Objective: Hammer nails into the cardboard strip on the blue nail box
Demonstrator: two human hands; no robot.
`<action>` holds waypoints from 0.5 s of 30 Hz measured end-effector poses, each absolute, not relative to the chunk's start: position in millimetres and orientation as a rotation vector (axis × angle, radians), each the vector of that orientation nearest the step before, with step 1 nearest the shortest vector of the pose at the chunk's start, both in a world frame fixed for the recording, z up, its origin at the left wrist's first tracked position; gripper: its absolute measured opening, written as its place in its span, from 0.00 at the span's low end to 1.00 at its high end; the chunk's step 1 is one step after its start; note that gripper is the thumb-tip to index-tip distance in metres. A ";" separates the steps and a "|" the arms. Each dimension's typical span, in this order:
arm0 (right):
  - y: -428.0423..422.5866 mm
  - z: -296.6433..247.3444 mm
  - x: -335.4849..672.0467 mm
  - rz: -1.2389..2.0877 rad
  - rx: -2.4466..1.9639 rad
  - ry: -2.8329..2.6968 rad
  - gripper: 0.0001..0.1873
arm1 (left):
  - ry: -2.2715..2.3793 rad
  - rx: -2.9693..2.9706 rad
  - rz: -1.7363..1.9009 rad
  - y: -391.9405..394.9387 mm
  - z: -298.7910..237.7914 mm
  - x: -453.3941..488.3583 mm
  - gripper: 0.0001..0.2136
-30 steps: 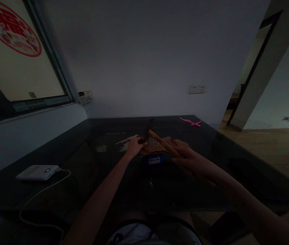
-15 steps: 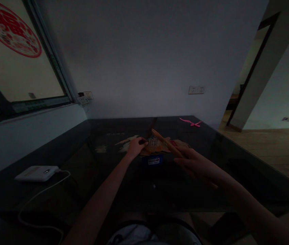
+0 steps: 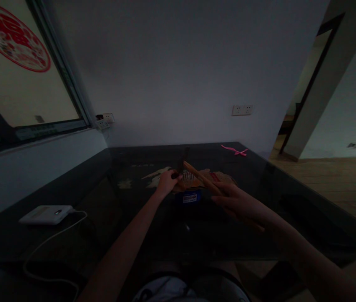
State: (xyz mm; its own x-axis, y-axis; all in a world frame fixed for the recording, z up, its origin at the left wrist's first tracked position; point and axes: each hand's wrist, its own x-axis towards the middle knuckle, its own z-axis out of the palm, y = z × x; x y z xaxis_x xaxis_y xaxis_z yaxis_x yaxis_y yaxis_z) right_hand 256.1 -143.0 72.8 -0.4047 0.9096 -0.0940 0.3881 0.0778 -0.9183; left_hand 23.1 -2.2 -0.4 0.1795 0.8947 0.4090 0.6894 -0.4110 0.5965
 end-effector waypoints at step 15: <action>-145.5 74.8 249.2 1.268 -1.241 -1.856 0.22 | 1.453 2.085 1.174 -6.7 -2.0 20.7 0.10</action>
State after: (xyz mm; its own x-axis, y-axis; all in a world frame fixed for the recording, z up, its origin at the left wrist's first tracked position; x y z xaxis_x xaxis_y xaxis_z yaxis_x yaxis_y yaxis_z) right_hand 249.2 -145.5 74.8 -0.4100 0.9109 -0.0468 0.3750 0.1216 -0.9190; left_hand 20.7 -6.7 -2.0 0.1354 0.8914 0.4325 0.6104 -0.4189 0.6723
